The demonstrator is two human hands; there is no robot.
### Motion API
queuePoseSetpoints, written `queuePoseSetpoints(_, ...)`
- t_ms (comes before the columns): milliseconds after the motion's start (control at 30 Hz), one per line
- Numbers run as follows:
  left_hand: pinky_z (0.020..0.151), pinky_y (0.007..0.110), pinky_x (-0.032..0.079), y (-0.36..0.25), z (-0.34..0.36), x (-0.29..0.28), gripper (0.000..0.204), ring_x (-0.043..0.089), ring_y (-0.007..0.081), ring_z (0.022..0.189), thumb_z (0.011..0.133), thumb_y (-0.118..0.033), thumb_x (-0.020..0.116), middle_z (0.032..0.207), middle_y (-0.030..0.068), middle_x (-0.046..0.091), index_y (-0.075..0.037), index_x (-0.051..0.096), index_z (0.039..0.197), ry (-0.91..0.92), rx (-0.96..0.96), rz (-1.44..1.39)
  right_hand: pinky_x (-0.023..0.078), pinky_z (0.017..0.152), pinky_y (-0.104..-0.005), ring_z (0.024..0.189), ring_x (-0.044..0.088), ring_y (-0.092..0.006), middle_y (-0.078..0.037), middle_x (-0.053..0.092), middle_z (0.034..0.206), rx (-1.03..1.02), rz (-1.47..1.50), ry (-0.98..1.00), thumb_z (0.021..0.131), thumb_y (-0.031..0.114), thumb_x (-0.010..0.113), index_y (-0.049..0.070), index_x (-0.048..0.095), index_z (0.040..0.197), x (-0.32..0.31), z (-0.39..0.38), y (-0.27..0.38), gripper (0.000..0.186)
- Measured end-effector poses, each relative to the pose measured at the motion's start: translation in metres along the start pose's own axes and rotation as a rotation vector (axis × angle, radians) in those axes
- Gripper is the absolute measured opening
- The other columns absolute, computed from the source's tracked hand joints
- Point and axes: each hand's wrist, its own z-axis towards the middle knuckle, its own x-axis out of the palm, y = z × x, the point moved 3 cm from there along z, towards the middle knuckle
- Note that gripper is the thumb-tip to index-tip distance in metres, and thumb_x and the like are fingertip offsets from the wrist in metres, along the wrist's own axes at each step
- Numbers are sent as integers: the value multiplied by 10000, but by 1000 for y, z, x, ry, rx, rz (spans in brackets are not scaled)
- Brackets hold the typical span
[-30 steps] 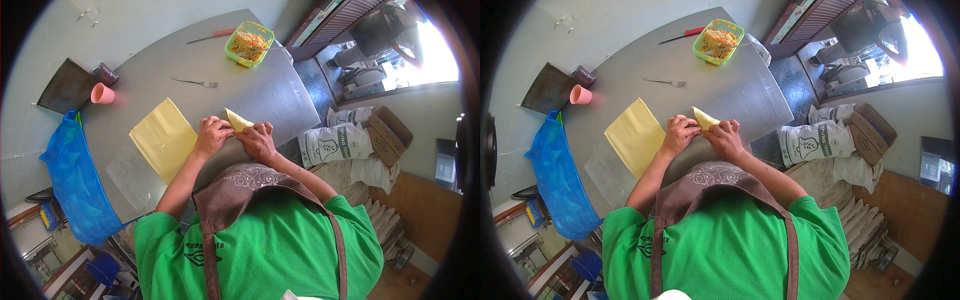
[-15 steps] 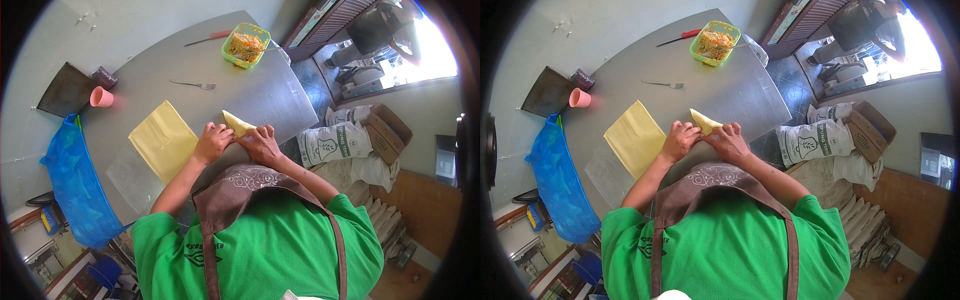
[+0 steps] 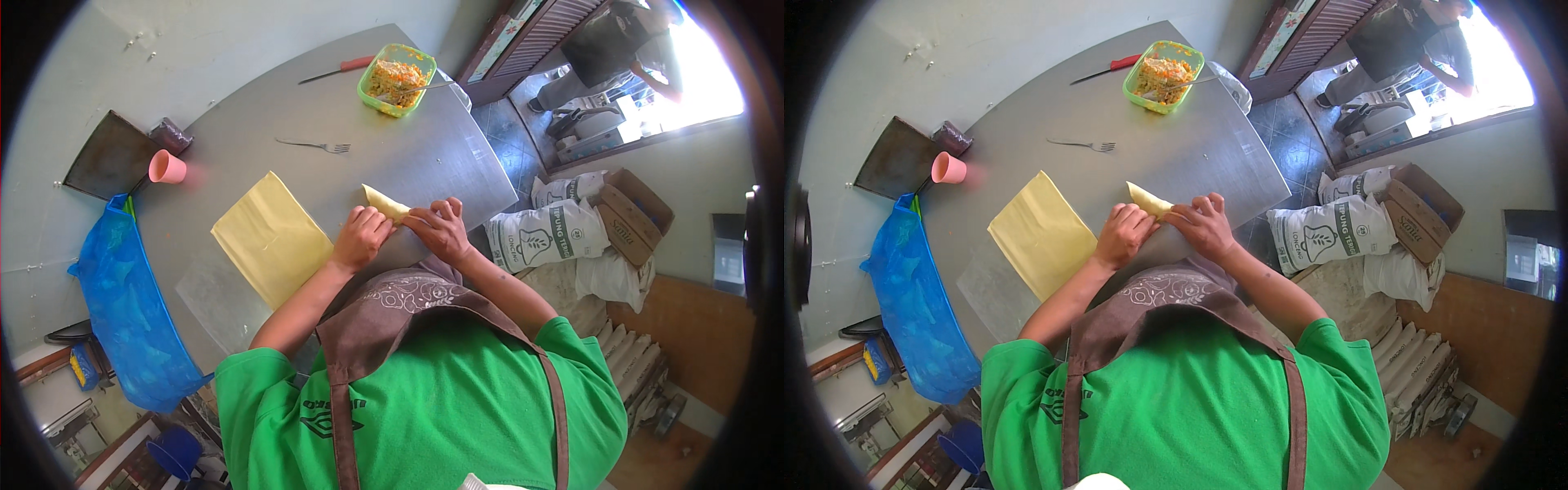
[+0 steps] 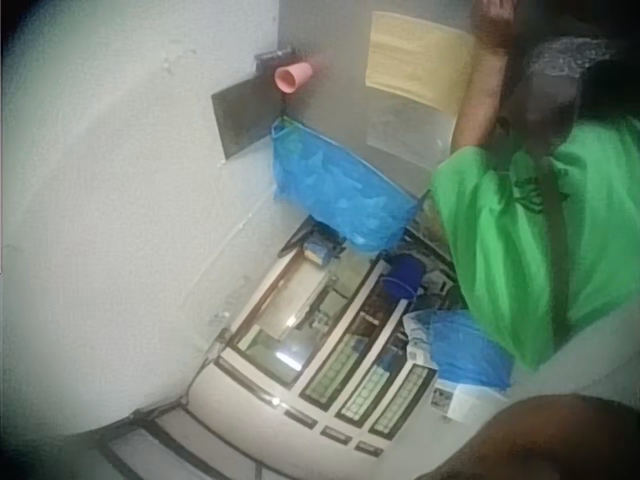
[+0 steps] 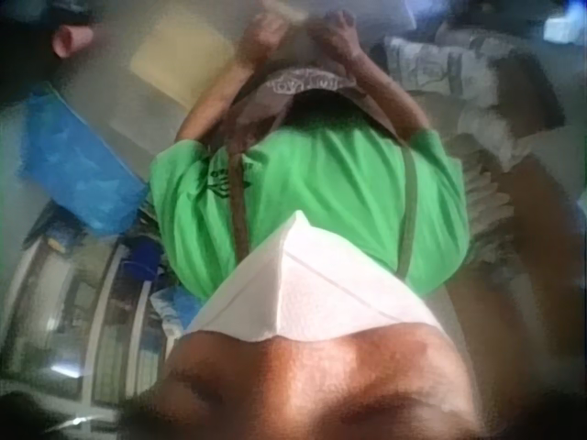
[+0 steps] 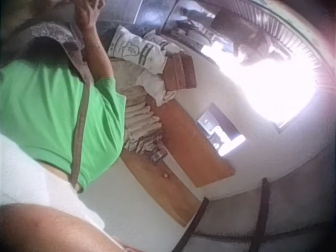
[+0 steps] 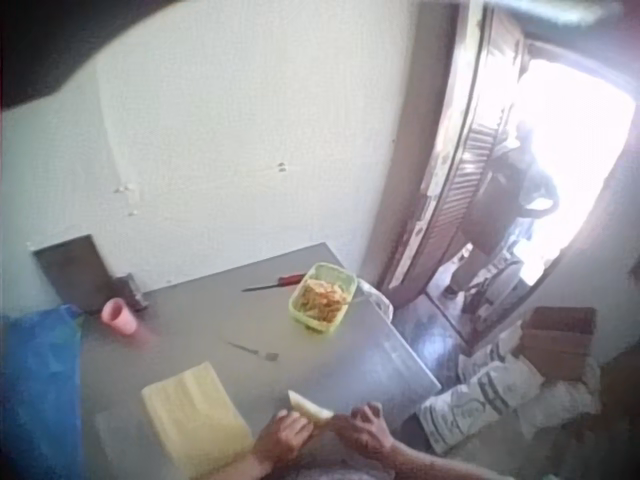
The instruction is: Prepare pastries by filling square dough pieces with a corn and cheese mixture, folding them into triangles, and sealing the edges with a fork.
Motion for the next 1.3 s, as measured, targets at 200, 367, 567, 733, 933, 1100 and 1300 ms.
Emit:
queuePoseSetpoints(200, 892, 434, 569, 4, -6, 14, 137, 689, 310, 1002, 949, -120, 777, 991, 100, 704, -27, 729, 1037, -66, -24, -190, 374, 1025, -446, 1071, 551, -190, 97, 715, 1200, -35, -20, 26, 865, 210, 696, 256, 793, 1197, 8, 1, -5, 349)
queuePoseSetpoints(367, 889, 435, 561, 3, -1, 5, 172, 683, 311, 1006, 954, -148, 773, 1032, 97, 686, -22, 724, 1060, -78, -174, -252, 384, 1025, -437, 1060, 562, -190, 88, 730, 1185, 14, 7, 5, 867, 206, 694, 236, 792, 1195, 7, 9, -13, 344)
queuePoseSetpoints(567, 907, 423, 548, 8, 2, 4, 244, 683, 303, 1006, 906, -125, 822, 1067, 88, 683, -25, 735, 1110, -32, -182, -232, 399, 989, -404, 1020, 576, -184, 93, 753, 1120, 12, 24, 6, 860, 186, 734, 218, 813, 1137, 5, 18, -15, 289)
queuePoseSetpoints(733, 902, 421, 543, 10, 6, 0, 225, 682, 293, 1006, 907, -89, 802, 1087, 85, 696, -22, 740, 1113, -49, -130, -207, 394, 1000, -408, 1024, 575, -186, 79, 753, 1136, 24, 74, -16, 850, 176, 717, 206, 817, 1116, 5, 19, -12, 286)
queuePoseSetpoints(933, 910, 387, 523, 14, 3, -16, 173, 681, 243, 1004, 930, -99, 735, 1119, 67, 724, -23, 728, 1085, -68, 34, -100, 396, 993, -411, 1023, 572, -185, 78, 747, 1126, 10, 90, -6, 830, 154, 739, 201, 826, 1086, 8, 15, -4, 275)
queuePoseSetpoints(1100, 921, 386, 525, 11, -8, -12, 177, 690, 234, 1013, 941, -107, 728, 1102, 54, 733, -27, 740, 1099, 63, 131, -39, 387, 1012, -416, 1042, 562, -186, 78, 739, 1126, -29, 114, 31, 836, 136, 733, 194, 825, 1127, 10, 10, -1, 311)
queuePoseSetpoints(1300, 940, 393, 526, 12, -12, -2, 182, 689, 244, 1030, 947, -112, 709, 1082, 66, 724, -23, 739, 1103, 87, 68, -95, 379, 1026, -426, 1053, 558, -187, 81, 734, 1138, -22, 128, 74, 842, 130, 722, 201, 821, 1136, 11, 6, 0, 318)
